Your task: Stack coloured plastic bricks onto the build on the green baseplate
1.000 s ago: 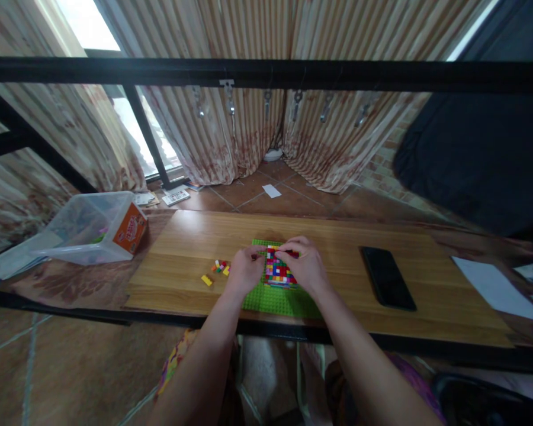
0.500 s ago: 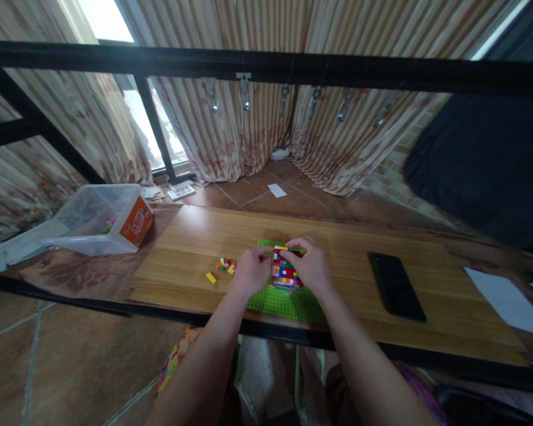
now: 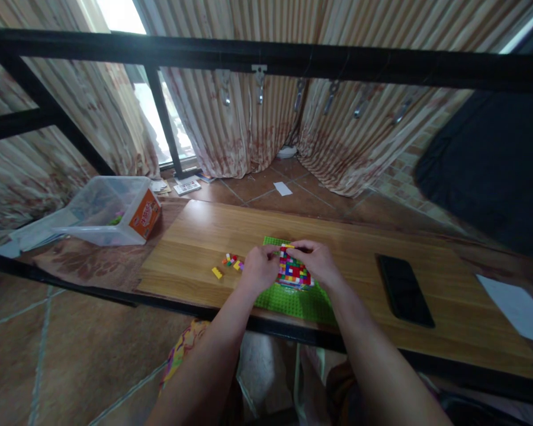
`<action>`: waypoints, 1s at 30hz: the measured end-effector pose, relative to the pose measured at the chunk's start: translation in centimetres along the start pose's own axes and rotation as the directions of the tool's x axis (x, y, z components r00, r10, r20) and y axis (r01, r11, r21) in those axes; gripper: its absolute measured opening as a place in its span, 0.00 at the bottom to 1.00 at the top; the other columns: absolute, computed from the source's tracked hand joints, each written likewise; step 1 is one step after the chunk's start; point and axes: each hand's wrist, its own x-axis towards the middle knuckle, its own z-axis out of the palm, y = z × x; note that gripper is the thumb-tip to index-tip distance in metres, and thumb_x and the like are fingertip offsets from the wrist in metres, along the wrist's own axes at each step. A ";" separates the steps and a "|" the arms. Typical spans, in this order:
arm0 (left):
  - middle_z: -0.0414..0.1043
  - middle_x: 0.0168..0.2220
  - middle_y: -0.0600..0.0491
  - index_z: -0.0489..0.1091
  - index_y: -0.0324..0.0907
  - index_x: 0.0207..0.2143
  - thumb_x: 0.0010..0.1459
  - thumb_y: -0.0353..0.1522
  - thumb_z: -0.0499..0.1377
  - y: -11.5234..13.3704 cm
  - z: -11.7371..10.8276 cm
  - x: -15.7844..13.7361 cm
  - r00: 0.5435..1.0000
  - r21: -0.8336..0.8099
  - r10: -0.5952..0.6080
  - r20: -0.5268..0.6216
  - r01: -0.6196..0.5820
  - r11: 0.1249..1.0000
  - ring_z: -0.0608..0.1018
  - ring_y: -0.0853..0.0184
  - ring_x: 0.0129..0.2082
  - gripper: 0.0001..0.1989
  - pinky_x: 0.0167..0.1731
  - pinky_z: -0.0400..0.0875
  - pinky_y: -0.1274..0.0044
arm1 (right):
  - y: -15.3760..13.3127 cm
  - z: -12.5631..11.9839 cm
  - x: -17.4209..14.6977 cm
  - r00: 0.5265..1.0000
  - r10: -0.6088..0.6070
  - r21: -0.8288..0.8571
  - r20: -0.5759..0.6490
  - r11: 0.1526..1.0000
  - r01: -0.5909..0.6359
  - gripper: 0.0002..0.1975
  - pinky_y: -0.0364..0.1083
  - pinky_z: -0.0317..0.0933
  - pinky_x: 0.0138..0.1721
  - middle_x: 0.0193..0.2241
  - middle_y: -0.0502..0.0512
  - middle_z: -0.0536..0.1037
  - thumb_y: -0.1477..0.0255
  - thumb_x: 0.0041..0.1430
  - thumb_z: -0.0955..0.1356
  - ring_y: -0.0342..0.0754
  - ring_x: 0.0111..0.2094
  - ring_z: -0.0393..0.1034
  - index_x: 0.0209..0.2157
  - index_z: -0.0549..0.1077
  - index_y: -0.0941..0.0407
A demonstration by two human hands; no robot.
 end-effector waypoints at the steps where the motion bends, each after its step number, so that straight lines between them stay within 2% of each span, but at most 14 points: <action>1: 0.76 0.24 0.54 0.82 0.41 0.42 0.54 0.24 0.54 0.0 0.0 0.0 1.000 -0.005 0.008 -0.001 -0.008 1.000 0.71 0.70 0.24 0.19 0.27 0.63 0.80 | 0.0 0.0 0.1 1.000 -0.005 0.002 -0.001 1.000 0.005 0.14 0.48 0.66 0.36 0.28 0.53 0.83 0.60 0.41 0.75 0.49 0.30 0.75 0.29 0.82 0.54; 6: 0.77 0.24 0.54 0.81 0.40 0.42 0.54 0.24 0.54 0.0 0.1 -0.1 1.000 -0.022 0.002 -0.005 -0.002 1.000 0.73 0.69 0.24 0.18 0.27 0.65 0.80 | 0.2 0.1 0.0 0.999 -0.050 0.005 -0.006 0.999 0.050 0.13 0.48 0.67 0.35 0.28 0.53 0.83 0.60 0.42 0.75 0.49 0.30 0.76 0.29 0.81 0.54; 10: 0.81 0.31 0.51 0.80 0.39 0.43 0.54 0.24 0.55 -0.4 0.1 0.2 1.000 -0.085 -0.011 -0.001 0.011 0.996 0.78 0.67 0.30 0.17 0.32 0.70 0.78 | 0.4 0.2 -0.2 0.998 -0.064 -0.032 -0.025 0.997 0.063 0.15 0.50 0.68 0.38 0.30 0.54 0.84 0.60 0.43 0.75 0.50 0.31 0.76 0.32 0.82 0.54; 14: 0.82 0.35 0.48 0.80 0.36 0.41 0.53 0.24 0.58 -1.0 -0.2 0.8 0.995 -0.216 -0.062 -0.083 0.043 0.975 0.80 0.65 0.34 0.15 0.37 0.73 0.76 | 0.1 -0.4 -0.5 0.985 -0.079 -0.021 -0.154 0.997 0.076 0.18 0.53 0.69 0.44 0.36 0.57 0.84 0.62 0.42 0.76 0.52 0.37 0.77 0.36 0.82 0.55; 17: 0.82 0.36 0.49 0.79 0.36 0.40 0.52 0.26 0.60 -1.0 -0.2 1.1 0.990 -0.389 -0.087 -0.113 0.036 0.921 0.80 0.66 0.35 0.13 0.38 0.74 0.76 | -0.5 -0.9 -0.7 0.951 -0.121 -0.013 -0.283 0.992 0.123 0.14 0.52 0.69 0.43 0.34 0.58 0.84 0.62 0.49 0.72 0.52 0.36 0.77 0.35 0.81 0.56; 19: 0.81 0.38 0.48 0.79 0.36 0.40 0.50 0.27 0.62 -0.9 -0.1 1.1 0.991 -0.492 -0.085 -0.104 0.023 0.871 0.80 0.66 0.35 0.13 0.39 0.75 0.76 | -1.1 -1.1 -1.1 0.932 -0.177 -0.033 -0.318 0.984 0.175 0.13 0.52 0.68 0.42 0.33 0.57 0.84 0.62 0.53 0.70 0.52 0.36 0.77 0.33 0.81 0.55; 23: 0.81 0.40 0.47 0.78 0.36 0.41 0.49 0.27 0.63 -0.3 0.0 0.9 0.996 -0.573 -0.052 -0.078 -0.002 0.820 0.80 0.67 0.36 0.14 0.39 0.76 0.75 | -2.3 -0.8 -1.9 0.932 -0.302 -0.070 -0.201 0.953 0.294 0.11 0.50 0.67 0.42 0.34 0.55 0.83 0.62 0.56 0.70 0.51 0.37 0.76 0.33 0.81 0.53; 26: 0.81 0.39 0.48 0.77 0.37 0.41 0.50 0.27 0.63 0.2 0.1 0.7 0.998 -0.594 -0.030 -0.054 -0.008 0.804 0.80 0.68 0.33 0.14 0.38 0.76 0.76 | -2.8 -0.2 -2.4 0.931 -0.352 -0.090 -0.098 0.935 0.344 0.10 0.49 0.67 0.42 0.35 0.54 0.82 0.62 0.57 0.70 0.50 0.38 0.76 0.34 0.82 0.52; 30: 0.81 0.37 0.49 0.76 0.37 0.43 0.50 0.27 0.63 0.8 0.4 0.4 1.000 -0.619 -0.010 -0.013 0.000 0.785 0.80 0.69 0.32 0.15 0.37 0.76 0.76 | -2.9 0.4 -2.6 0.926 -0.372 -0.090 -0.072 0.927 0.365 0.08 0.50 0.66 0.43 0.34 0.54 0.81 0.64 0.56 0.70 0.50 0.38 0.75 0.33 0.82 0.52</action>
